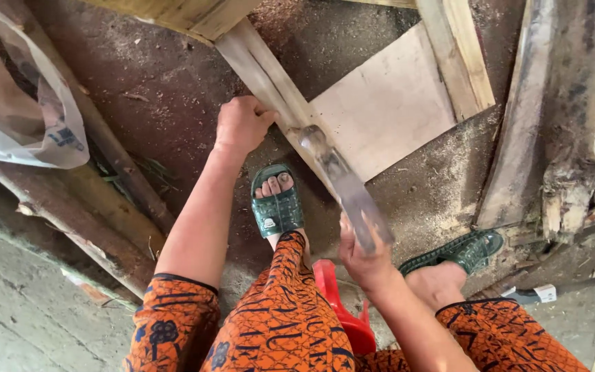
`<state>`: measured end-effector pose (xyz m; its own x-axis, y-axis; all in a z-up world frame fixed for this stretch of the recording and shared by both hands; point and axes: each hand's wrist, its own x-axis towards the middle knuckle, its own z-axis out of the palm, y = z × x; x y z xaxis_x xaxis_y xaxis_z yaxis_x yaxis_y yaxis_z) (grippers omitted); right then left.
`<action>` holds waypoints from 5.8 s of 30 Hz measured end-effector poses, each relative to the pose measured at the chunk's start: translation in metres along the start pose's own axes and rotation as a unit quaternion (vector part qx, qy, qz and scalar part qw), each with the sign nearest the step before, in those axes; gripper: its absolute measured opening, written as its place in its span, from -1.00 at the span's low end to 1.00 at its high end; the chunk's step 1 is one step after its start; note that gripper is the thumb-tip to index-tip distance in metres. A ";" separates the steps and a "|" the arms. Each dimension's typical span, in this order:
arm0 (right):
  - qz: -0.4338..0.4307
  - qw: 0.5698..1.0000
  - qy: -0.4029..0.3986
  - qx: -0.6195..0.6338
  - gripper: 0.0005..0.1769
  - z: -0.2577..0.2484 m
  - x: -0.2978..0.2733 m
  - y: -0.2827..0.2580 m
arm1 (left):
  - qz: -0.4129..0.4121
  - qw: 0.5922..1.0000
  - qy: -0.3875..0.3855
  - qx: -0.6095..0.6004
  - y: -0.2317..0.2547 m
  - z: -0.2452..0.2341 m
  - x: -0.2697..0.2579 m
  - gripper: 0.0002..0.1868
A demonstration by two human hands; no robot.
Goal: The person hammers nails into a wooden frame using a hammer. They repeatedly pick up nails from a plastic bag and drive them into the wood to secure the pieces together.
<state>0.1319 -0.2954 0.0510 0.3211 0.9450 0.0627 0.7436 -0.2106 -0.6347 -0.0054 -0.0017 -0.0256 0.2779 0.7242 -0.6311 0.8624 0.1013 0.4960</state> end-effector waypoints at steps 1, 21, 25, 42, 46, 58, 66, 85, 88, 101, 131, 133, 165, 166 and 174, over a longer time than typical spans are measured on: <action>-0.047 0.998 0.013 -0.037 -0.70 0.015 -0.022 0.024 | 0.001 1.000 -0.006 -0.004 -0.002 0.001 0.003 -0.78; 0.332 0.883 -0.325 -0.067 -0.47 -0.007 0.104 -0.061 | 0.009 0.994 -0.042 -0.097 0.013 -0.016 -0.009 -0.80; 0.270 0.945 -0.182 -0.018 -0.68 -0.019 0.061 -0.028 | 0.014 0.993 -0.048 -0.102 0.004 -0.009 -0.005 -0.76; 0.096 0.995 -0.016 0.011 -0.61 -0.017 0.029 -0.003 | 0.012 0.995 -0.068 -0.071 0.012 -0.021 -0.011 -0.77; -0.096 0.977 -0.021 -0.192 -0.63 0.021 0.009 0.014 | 0.015 0.992 -0.082 -0.095 0.016 -0.026 -0.010 -0.80; -0.123 0.949 -0.005 -0.289 -0.71 0.007 -0.016 0.052 | 0.028 0.988 -0.071 -0.133 0.018 -0.030 -0.019 -0.82; 0.196 0.946 -0.258 -0.024 -0.42 -0.035 0.112 -0.062 | -0.008 0.992 -0.091 -0.088 0.017 -0.021 -0.014 -0.80; 0.193 0.954 0.003 -0.229 -0.55 -0.151 0.090 0.106 | -0.126 0.926 0.004 -0.355 0.063 0.030 -0.092 -0.33; 0.179 0.969 0.025 -0.168 -0.49 -0.130 0.146 0.167 | -0.174 0.843 0.011 -0.509 0.073 0.033 -0.111 -0.27; 0.361 0.912 -0.172 -0.085 -0.53 -0.129 0.214 0.181 | -0.288 0.725 -0.085 -0.620 0.102 0.065 -0.135 -0.11; 0.201 0.902 -0.382 -0.020 -0.52 -0.131 0.210 0.046 | -0.156 0.904 0.195 -0.348 -0.009 -0.014 -0.154 -0.63; 0.192 0.912 -0.362 -0.026 -0.55 -0.089 0.193 0.050 | -0.126 0.922 0.217 -0.295 -0.044 -0.033 -0.137 -0.62; 0.281 0.934 -0.031 0.218 -0.63 0.025 0.267 0.007 | -0.167 0.885 0.418 -0.118 -0.091 -0.025 -0.059 -0.68; 0.289 0.929 -0.004 0.229 -0.64 0.015 0.266 -0.008 | -0.151 0.887 0.424 -0.105 -0.087 -0.028 -0.057 -0.69; 0.312 0.917 0.072 0.239 -0.56 0.043 0.214 0.075 | 0.023 0.896 0.430 -0.111 -0.050 -0.053 -0.014 -0.74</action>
<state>0.2311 -0.0986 -0.0170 0.6960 0.6278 -0.3486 0.0569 -0.5322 -0.8447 -0.0747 0.0189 -0.0100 -0.2004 0.9789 0.0390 0.7271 0.1220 0.6756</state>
